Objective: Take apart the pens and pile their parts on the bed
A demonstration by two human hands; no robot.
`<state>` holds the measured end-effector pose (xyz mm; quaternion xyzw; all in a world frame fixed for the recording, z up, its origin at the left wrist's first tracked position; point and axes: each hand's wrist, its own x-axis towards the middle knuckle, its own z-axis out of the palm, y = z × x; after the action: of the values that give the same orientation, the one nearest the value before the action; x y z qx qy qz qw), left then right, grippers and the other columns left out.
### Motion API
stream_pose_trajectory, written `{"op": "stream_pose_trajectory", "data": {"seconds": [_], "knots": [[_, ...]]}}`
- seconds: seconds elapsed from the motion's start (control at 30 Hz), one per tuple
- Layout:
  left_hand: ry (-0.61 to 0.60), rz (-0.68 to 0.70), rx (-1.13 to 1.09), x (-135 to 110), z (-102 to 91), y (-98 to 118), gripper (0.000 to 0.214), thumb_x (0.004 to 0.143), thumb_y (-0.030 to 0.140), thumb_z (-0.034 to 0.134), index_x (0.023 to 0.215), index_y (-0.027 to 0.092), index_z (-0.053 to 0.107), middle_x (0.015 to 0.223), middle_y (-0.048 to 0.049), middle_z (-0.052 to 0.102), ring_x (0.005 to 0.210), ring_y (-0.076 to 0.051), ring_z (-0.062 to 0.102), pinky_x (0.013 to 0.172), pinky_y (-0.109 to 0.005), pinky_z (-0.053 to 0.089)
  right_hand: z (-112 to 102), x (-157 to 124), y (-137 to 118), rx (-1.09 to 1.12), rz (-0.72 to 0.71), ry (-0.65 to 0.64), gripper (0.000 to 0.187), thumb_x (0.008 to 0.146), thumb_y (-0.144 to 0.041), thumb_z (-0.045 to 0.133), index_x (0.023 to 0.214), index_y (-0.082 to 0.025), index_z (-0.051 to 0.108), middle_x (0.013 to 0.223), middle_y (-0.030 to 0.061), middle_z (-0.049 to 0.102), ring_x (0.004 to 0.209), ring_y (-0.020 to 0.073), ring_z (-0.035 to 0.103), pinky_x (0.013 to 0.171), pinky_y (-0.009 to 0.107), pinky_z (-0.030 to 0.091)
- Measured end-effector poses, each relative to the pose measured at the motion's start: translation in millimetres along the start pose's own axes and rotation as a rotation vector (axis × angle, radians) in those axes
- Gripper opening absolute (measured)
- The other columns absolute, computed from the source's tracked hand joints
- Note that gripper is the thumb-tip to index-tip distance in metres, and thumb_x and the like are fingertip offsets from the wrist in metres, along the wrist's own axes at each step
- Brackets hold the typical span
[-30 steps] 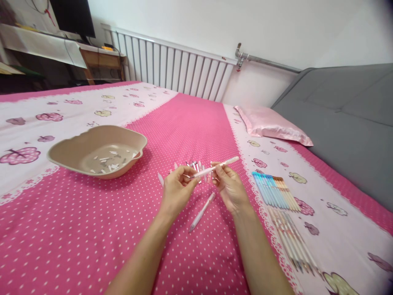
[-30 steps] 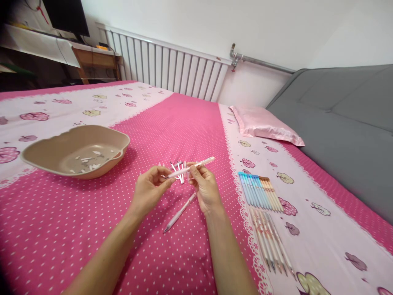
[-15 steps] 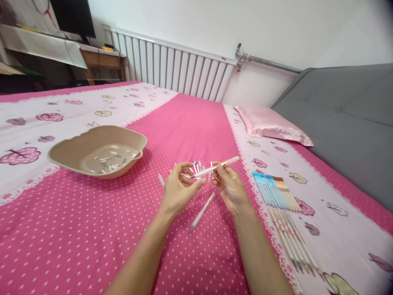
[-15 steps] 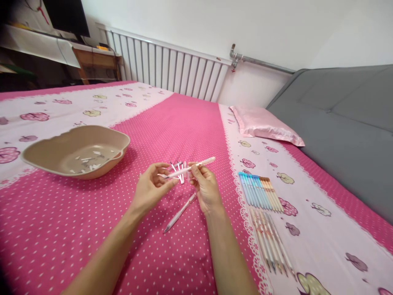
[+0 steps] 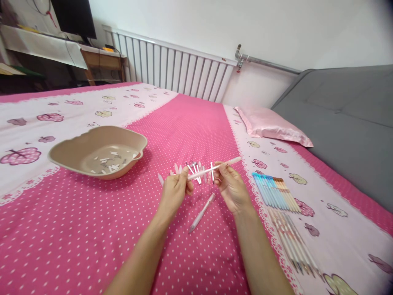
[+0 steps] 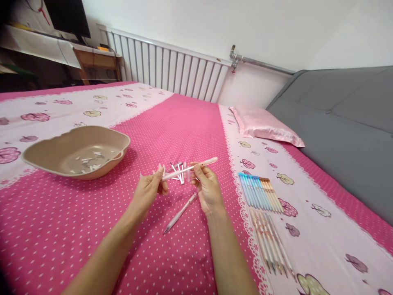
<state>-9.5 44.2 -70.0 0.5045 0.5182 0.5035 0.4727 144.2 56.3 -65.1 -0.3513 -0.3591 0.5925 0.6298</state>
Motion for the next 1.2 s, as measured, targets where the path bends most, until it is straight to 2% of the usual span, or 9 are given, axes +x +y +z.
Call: {"op": "stream_pose_trajectory", "data": {"seconds": [0.13,0.33,0.53,0.67,0.77,0.83,1.0,1.1,1.2], "knots": [[0.007,-0.021,-0.001,1.3,0.0,-0.8,0.058,0.079,0.062,0.041,0.049,0.014,0.056,0.043,-0.0031,0.053,0.042,-0.011,0.048,0.048,-0.023,0.039,-2.8,2.4,-2.0,0.026,-0.006,0.040,0.024,0.065,-0.036,0.076,0.081,-0.019,0.069,0.070,-0.0022,0.057,0.059,0.0063,0.049,0.047,0.015,0.041],[0.087,-0.020,-0.019,3.8,-2.4,-5.3,0.057,0.078,0.063,0.042,0.053,0.014,0.055,0.047,-0.0019,0.053,0.044,-0.011,0.049,0.048,-0.023,0.038,-4.7,3.0,-5.4,0.114,-0.001,0.053,0.017,0.070,-0.034,0.072,0.079,-0.020,0.068,0.097,0.0017,0.066,0.065,0.0059,0.055,0.048,0.014,0.044],[-0.040,-0.037,-0.009,4.3,0.8,-7.6,0.049,0.075,0.059,0.050,0.060,0.013,0.056,0.049,0.0006,0.053,0.043,-0.010,0.046,0.045,-0.022,0.036,2.7,-1.3,2.7,-0.036,0.051,-0.055,0.021,0.068,-0.030,0.074,0.084,-0.018,0.070,0.090,0.0037,0.068,0.069,0.0081,0.060,0.054,0.014,0.048],[-0.096,-0.010,0.111,6.2,-1.9,-11.6,0.039,0.071,0.052,0.058,0.062,0.014,0.057,0.042,0.0045,0.046,0.037,-0.008,0.037,0.040,-0.020,0.027,-11.2,8.3,4.1,-0.014,-0.053,0.137,0.021,0.064,-0.029,0.077,0.079,-0.017,0.070,0.083,0.0019,0.068,0.062,0.0059,0.059,0.054,0.013,0.050],[0.007,-0.033,0.145,9.2,-9.1,-15.1,0.031,0.070,0.044,0.060,0.066,0.014,0.057,0.042,0.0047,0.047,0.037,-0.008,0.038,0.038,-0.019,0.026,-25.2,18.1,4.3,0.060,-0.150,0.318,0.021,0.059,-0.027,0.080,0.074,-0.018,0.069,0.080,0.0005,0.067,0.067,0.0071,0.061,0.059,0.013,0.052],[0.125,-0.039,0.085,12.3,-14.4,-17.9,0.026,0.072,0.039,0.059,0.074,0.014,0.057,0.047,0.0039,0.051,0.038,-0.009,0.043,0.039,-0.019,0.030,-30.2,23.0,7.9,0.096,-0.183,0.366,0.023,0.056,-0.027,0.081,0.072,-0.018,0.068,0.081,0.0002,0.067,0.074,0.0092,0.063,0.064,0.015,0.053],[0.293,-0.078,-0.108,21.4,-21.5,-26.9,0.018,0.079,0.027,0.051,0.092,0.013,0.051,0.063,0.0006,0.060,0.045,-0.008,0.053,0.047,-0.020,0.042,-28.1,27.7,31.1,0.065,-0.114,0.222,0.027,0.055,-0.031,0.082,0.076,-0.021,0.068,0.095,0.0005,0.066,0.091,0.0110,0.060,0.077,0.018,0.051],[0.282,-0.130,-0.130,26.4,-21.6,-33.3,0.015,0.080,0.019,0.050,0.093,0.012,0.051,0.062,0.0002,0.059,0.045,-0.008,0.054,0.048,-0.020,0.044,-27.1,26.1,40.5,-0.080,-0.044,0.082,0.024,0.062,-0.034,0.078,0.079,-0.021,0.069,0.114,0.0023,0.060,0.099,0.0112,0.057,0.079,0.017,0.049],[0.223,-0.132,-0.073,29.5,-20.6,-38.9,0.024,0.080,0.017,0.050,0.103,0.010,0.053,0.067,-0.0023,0.062,0.047,-0.008,0.055,0.049,-0.021,0.044,-28.5,22.5,36.5,-0.271,0.029,0.003,0.024,0.066,-0.037,0.074,0.081,-0.019,0.069,0.124,0.0043,0.054,0.099,0.0146,0.057,0.069,0.018,0.050]]}}
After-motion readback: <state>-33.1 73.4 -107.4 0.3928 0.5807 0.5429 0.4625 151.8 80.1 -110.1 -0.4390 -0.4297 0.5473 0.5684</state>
